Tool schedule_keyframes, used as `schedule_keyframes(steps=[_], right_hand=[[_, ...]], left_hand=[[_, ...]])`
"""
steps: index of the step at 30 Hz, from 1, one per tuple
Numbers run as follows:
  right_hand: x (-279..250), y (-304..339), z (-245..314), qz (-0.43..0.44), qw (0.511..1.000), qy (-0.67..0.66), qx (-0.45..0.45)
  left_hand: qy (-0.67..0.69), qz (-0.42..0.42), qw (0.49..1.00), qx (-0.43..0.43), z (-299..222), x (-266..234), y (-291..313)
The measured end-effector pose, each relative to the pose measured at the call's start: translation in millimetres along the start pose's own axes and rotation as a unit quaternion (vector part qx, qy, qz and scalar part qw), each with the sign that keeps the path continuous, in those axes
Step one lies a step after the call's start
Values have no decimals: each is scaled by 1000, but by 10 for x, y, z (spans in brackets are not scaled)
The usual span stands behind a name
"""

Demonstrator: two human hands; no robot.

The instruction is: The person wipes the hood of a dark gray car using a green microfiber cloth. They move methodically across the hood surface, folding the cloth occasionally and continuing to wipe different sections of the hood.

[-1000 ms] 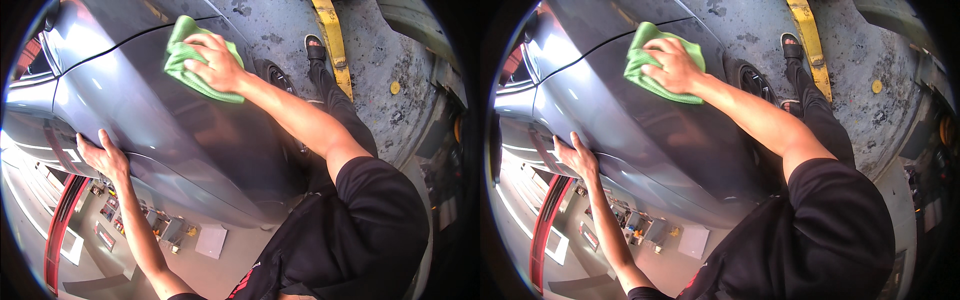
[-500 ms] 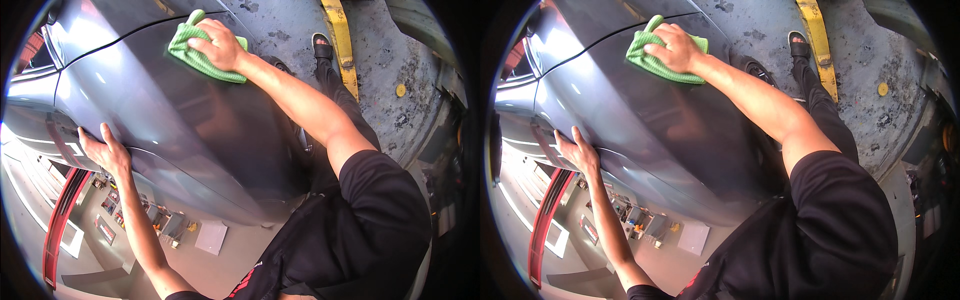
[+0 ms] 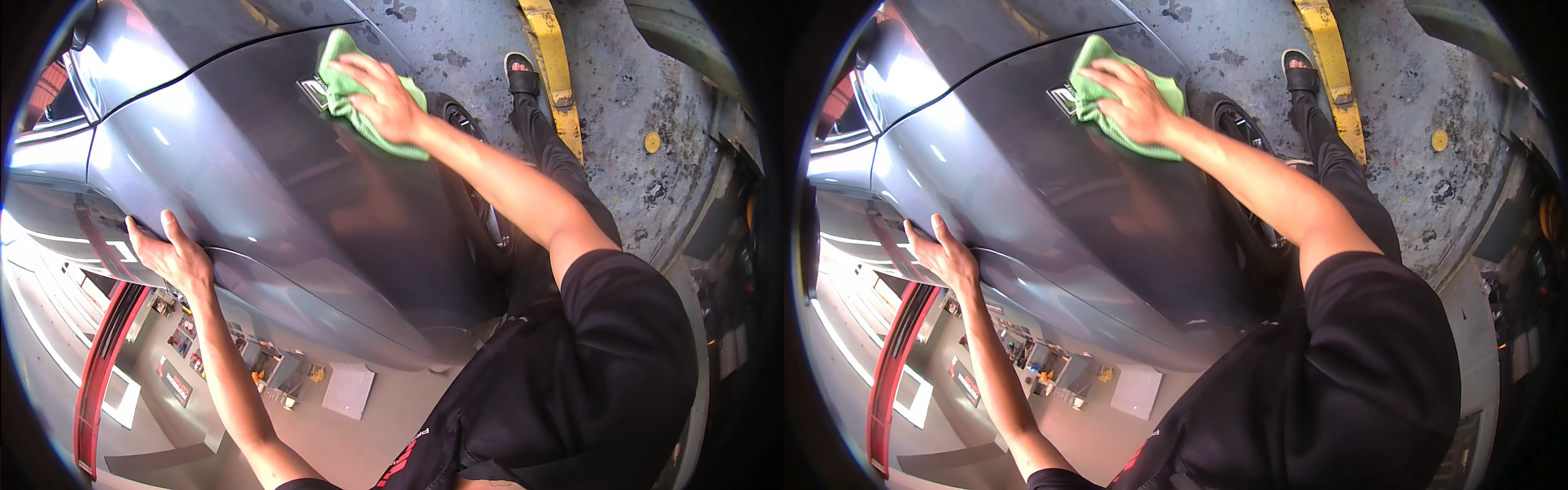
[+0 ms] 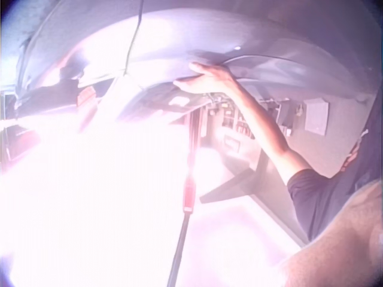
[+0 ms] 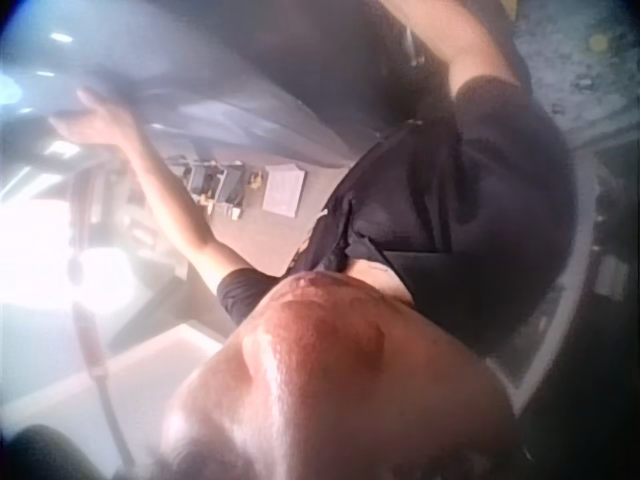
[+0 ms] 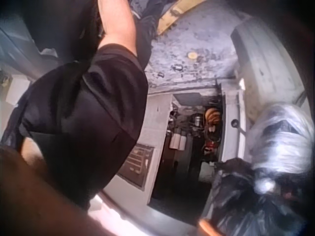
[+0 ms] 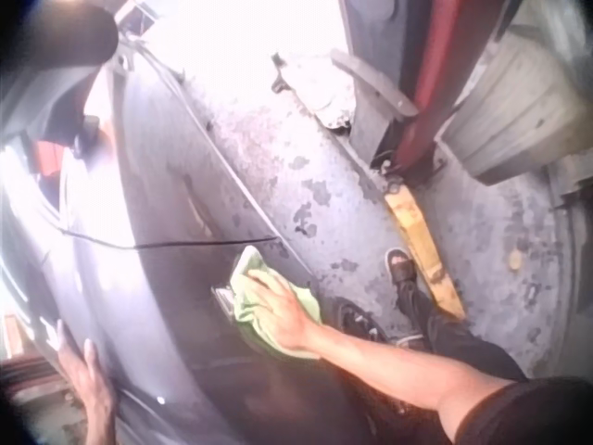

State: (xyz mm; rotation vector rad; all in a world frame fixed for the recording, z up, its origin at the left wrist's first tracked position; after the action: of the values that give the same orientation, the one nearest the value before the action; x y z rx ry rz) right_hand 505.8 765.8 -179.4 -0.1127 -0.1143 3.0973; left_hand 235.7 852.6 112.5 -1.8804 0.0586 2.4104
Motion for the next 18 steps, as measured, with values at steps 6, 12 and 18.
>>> schedule_keyframes(steps=[6,12,18], right_hand=[[3,-430,-249,70,995,38,-62],[-173,1,28,122,988,39,-81],[-132,-288,-83,105,990,42,-88]], left_hand=[[11,0,1000,-3,-7,6,6],[14,5,1000,-7,-1,6,0],[16,3,1000,-7,5,6,0]])
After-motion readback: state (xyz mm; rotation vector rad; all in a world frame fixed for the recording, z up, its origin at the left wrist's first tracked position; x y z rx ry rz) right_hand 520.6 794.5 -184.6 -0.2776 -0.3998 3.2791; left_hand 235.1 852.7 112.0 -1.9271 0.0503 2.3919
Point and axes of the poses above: each hand's wrist, its own y-axis away from the middle knuckle, its own x-axis out of the palm, z = x × y, the point moved 5 cm from there along -y, towards the middle knuckle, and after that the axes turned 9 degrees about z, right-handed, at the moved point
